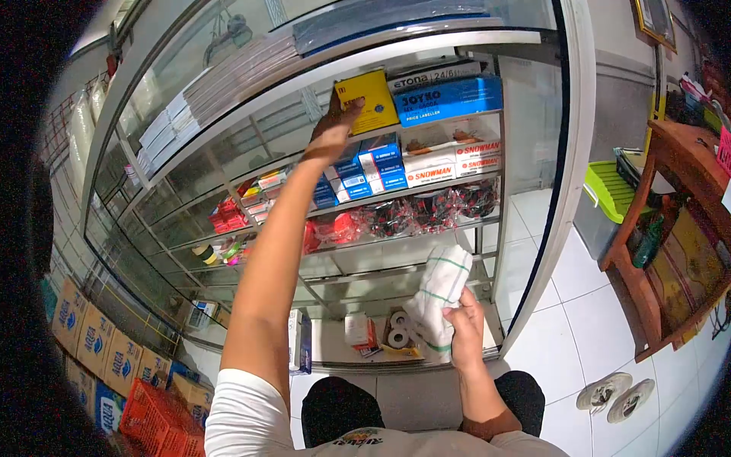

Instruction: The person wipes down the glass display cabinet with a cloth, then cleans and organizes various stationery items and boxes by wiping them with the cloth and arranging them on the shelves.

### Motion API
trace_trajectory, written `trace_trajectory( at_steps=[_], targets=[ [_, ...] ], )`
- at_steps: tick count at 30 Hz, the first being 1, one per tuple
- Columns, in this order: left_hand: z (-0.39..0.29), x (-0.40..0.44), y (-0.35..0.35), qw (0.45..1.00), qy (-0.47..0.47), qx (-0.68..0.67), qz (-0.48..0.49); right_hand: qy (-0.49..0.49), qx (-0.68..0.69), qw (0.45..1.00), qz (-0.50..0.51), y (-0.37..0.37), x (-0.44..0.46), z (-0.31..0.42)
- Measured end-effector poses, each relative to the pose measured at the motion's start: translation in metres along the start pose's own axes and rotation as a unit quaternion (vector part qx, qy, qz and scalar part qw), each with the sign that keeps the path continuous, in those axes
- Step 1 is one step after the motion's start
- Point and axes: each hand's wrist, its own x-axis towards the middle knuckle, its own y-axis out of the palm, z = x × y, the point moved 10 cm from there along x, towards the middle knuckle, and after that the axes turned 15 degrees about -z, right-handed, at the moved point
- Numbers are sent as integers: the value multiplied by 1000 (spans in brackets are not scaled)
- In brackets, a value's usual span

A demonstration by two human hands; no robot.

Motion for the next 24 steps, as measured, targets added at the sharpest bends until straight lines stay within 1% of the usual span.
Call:
trace_trajectory(
  at_steps=[1, 2, 3, 5, 6, 7, 8, 9, 10, 11, 12, 14, 15, 17, 18, 20, 21, 24],
  targets=[
    [-11, -9, -16, 989, 63, -14, -131, 4, -2, 1000, -3, 1, -1, -1],
    [-20, -32, -34, 957, 125, -29, -259, 12, 9, 1000, 4, 4, -1, 0],
    [-17, -54, -34, 959, 121, -29, -255, 20, 21, 1000, 10, 7, -1, 0],
    [-28, -113, -30, 961, 171, -131, -171, 34, 48, 998, 19, 12, -3, -1],
    [-19, -141, -14, 982, 77, -162, -52, 37, 47, 998, 13, 10, -3, -4],
    [-9, -175, 6, 979, -18, -190, 66, 39, 33, 998, 22, 9, -1, -10],
    [6, -198, 19, 982, 9, -179, 55, 44, 19, 998, 30, 7, -1, -18],
    [41, -229, 40, 962, -88, -232, 113, 49, 4, 998, 41, 6, 1, -25],
    [72, -259, 58, 927, -186, -279, 169, 56, -11, 997, 52, 8, -1, -31],
    [87, -274, 60, 925, -196, -278, 170, 65, -15, 997, 49, 10, -4, -35],
    [105, -293, 65, 892, -261, -321, 180, 71, -47, 995, 56, 15, -6, -39],
    [135, -330, 75, 807, -387, -400, 195, 82, -112, 988, 69, 25, -7, -46],
    [146, -348, 80, 754, -447, -439, 200, 88, -147, 982, 76, 27, -8, -51],
    [175, -362, 75, 731, -498, -381, 270, 32, -220, 973, 57, 23, -6, -59],
    [170, -364, 70, 724, -509, -381, 268, 43, -226, 971, 57, 22, -7, -68],
    [149, -330, 43, 793, -423, -411, 155, -153, -258, 952, 59, 33, -5, -42],
    [156, -330, 45, 790, -428, -412, 155, -150, -262, 952, 58, 36, -7, -43],
    [157, -311, 43, 876, -208, -407, 151, -70, -213, 975, -1, 32, -8, -39]
  ],
)
